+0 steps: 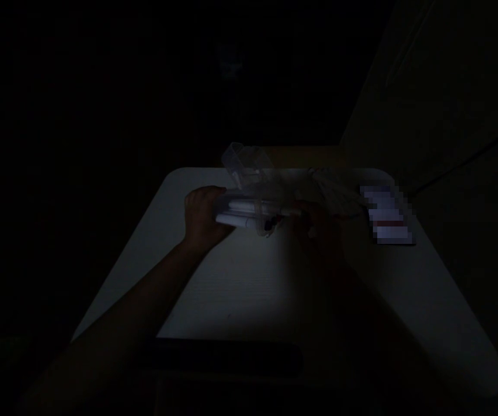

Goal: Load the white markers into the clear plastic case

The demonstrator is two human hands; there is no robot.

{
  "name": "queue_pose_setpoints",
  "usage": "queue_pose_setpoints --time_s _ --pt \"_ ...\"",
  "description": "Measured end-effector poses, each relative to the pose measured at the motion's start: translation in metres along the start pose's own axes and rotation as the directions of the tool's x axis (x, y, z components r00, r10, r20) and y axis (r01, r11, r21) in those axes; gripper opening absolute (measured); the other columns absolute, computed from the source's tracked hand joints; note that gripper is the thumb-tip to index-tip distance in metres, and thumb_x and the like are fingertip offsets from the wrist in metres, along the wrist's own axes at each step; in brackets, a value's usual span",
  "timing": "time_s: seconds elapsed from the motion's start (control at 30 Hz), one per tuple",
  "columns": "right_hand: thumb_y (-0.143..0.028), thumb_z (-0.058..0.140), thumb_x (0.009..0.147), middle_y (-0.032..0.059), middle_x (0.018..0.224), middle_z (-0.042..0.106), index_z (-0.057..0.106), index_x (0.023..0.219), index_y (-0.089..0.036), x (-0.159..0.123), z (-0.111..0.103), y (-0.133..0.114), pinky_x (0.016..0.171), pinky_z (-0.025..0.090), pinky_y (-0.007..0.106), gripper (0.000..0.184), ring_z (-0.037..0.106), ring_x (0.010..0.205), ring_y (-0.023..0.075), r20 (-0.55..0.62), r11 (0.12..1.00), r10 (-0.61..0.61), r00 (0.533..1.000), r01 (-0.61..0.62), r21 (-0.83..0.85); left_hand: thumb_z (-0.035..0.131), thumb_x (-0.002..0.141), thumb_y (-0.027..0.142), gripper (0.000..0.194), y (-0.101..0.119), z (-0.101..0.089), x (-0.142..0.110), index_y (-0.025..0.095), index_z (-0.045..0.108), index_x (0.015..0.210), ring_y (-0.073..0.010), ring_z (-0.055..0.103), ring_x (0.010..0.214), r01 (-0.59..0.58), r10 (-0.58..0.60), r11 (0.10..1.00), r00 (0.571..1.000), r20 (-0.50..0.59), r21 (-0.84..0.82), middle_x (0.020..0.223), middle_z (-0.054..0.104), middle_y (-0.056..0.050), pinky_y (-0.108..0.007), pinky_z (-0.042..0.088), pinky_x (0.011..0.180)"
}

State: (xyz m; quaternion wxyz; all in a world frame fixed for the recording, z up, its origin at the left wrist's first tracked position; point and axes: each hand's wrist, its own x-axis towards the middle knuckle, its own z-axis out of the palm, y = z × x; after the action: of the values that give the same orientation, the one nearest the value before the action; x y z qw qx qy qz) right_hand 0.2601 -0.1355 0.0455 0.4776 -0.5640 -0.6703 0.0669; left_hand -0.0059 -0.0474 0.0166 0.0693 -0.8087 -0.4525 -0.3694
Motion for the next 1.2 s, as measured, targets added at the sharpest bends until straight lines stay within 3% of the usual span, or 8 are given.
queue_pose_setpoints --time_s 0.17,0.43,0.77,1.03,1.2 --pt "-0.039 0.052 0.096 0.0089 0.101 0.076 0.07 0.117 -0.021 -0.0002 0.0005 -0.0041 0.073 0.057 0.032 0.033 0.071 0.08 0.0183 -0.007 0.999 -0.026 1.0 0.026 0.02 0.068 0.069 0.025 0.06 -0.0004 0.0009 0.0001 0.025 0.058 0.129 -0.0309 0.061 0.117 -0.013 0.012 1.0 0.999 -0.032 -0.014 0.123 0.069 -0.009 -0.046 0.043 0.102" --pt "-0.042 0.048 0.099 0.0112 0.111 0.077 0.071 0.121 -0.021 -0.0018 0.001 -0.0039 0.081 0.059 0.035 0.038 0.073 0.096 0.0218 0.016 1.0 0.012 1.0 -0.012 0.007 0.069 0.07 0.025 0.06 -0.0013 0.0018 -0.0012 0.025 0.057 0.128 -0.0306 0.062 0.116 -0.036 0.035 0.999 0.998 -0.056 -0.003 0.122 0.07 -0.009 -0.046 0.043 0.101" --pt "-0.04 0.053 0.091 0.009 0.097 0.075 0.071 0.12 -0.021 0.0021 0.0016 -0.0019 0.07 0.058 0.034 0.039 0.07 0.079 0.0201 0.06 0.997 0.078 0.995 -0.079 0.014 0.069 0.069 0.026 0.061 -0.0007 0.0006 -0.0002 0.025 0.058 0.129 -0.0316 0.061 0.117 -0.022 0.021 1.0 0.999 -0.033 -0.01 0.123 0.07 -0.009 -0.047 0.043 0.102" --pt "-0.04 0.053 0.095 0.0101 0.104 0.076 0.075 0.112 -0.021 0.0014 0.0011 -0.0033 0.076 0.058 0.033 0.033 0.071 0.087 0.0205 0.068 0.997 0.071 0.995 -0.072 0.014 0.069 0.07 0.026 0.06 -0.0017 0.0016 -0.0011 0.025 0.057 0.128 -0.0312 0.061 0.116 -0.032 0.031 0.999 0.998 -0.055 -0.02 0.123 0.069 -0.009 -0.047 0.043 0.102" --pt "-0.038 0.052 0.092 0.0094 0.098 0.077 0.075 0.104 -0.021 0.0024 0.0004 -0.0077 0.072 0.058 0.033 0.031 0.071 0.082 0.02 0.045 0.998 0.063 0.997 -0.065 0.027 0.069 0.068 0.025 0.063 -0.001 0.0011 -0.0008 0.025 0.056 0.13 -0.0313 0.061 0.118 -0.031 0.03 0.999 0.999 -0.04 -0.015 0.124 0.069 -0.009 -0.046 0.042 0.103"
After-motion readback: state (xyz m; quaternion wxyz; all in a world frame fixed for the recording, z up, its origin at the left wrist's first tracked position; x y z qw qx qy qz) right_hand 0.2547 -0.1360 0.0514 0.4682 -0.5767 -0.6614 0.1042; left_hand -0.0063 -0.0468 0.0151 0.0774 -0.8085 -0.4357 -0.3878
